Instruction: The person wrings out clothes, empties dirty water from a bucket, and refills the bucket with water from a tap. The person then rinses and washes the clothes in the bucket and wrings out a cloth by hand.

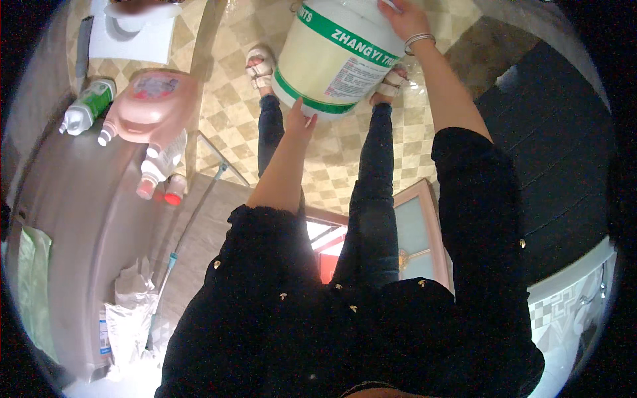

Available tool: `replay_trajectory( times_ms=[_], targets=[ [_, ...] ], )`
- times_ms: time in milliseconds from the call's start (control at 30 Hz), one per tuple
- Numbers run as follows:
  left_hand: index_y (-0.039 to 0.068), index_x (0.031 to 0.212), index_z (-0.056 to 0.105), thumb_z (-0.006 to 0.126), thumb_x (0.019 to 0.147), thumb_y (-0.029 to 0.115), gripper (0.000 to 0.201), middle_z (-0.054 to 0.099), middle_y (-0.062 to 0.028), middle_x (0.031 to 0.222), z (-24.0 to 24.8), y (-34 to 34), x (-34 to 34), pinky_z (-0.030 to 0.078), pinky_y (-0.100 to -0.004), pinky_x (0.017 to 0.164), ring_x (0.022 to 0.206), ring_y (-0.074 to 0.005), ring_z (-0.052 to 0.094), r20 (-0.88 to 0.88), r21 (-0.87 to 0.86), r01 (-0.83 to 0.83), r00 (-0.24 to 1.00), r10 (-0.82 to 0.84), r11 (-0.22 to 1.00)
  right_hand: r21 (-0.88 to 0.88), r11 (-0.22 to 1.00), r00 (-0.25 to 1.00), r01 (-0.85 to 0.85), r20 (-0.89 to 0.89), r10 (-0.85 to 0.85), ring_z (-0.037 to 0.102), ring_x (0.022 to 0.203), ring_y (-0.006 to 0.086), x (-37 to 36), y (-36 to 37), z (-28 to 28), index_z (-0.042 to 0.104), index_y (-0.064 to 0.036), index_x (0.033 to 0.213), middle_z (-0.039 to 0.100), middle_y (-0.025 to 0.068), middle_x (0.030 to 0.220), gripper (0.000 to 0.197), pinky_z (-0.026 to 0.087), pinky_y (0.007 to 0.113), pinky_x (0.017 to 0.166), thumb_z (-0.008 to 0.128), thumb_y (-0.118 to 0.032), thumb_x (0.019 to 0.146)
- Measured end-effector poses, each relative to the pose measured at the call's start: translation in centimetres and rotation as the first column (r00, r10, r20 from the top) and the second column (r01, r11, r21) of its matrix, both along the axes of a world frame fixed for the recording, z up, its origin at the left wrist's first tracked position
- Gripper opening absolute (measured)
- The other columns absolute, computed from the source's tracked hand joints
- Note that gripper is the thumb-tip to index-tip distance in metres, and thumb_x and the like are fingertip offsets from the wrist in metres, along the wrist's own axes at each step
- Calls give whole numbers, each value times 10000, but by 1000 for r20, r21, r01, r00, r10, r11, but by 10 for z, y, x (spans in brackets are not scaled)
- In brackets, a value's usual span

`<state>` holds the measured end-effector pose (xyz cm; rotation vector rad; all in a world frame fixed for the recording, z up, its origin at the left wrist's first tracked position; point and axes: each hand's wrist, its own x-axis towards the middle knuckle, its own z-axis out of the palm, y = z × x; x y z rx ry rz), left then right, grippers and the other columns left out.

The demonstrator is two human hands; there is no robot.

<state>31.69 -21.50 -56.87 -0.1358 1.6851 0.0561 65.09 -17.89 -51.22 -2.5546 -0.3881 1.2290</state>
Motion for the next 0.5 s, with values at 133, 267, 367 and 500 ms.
replay_trajectory(
  times_ms=[133,267,367,500],
  targets=[
    [127,908,508,572,811,310,216,538,-25,687,16,1,14,503,-270,635,569,-134,517,46,20,-4,999,3,1000,95,958,938,-269,252,239,556,979,312,10,-33,-46,568,-15,1077,581,192,1036,708,420,357,858,518,-615,706],
    [94,986,484,556,825,306,276,536,-46,850,13,-11,-23,495,-255,634,739,-149,531,92,267,283,944,-317,921,84,976,968,-199,170,183,514,1042,320,-1,-23,-49,549,-117,1135,557,143,1112,665,343,421,932,445,-633,729],
    [89,1031,472,547,830,302,302,529,-46,964,31,-7,-8,482,-263,647,842,-155,525,65,124,140,987,-148,982,55,977,967,-208,161,197,521,1038,309,3,-32,-50,562,-117,1121,565,138,1103,658,345,422,928,462,-630,721],
    [77,1040,471,526,846,267,277,538,-47,967,43,-2,-1,461,-272,685,839,-157,527,71,51,-27,997,23,998,67,978,972,-196,146,184,531,1023,299,2,-30,-46,562,-119,1121,571,136,1092,654,342,421,932,464,-627,721]
  ],
)
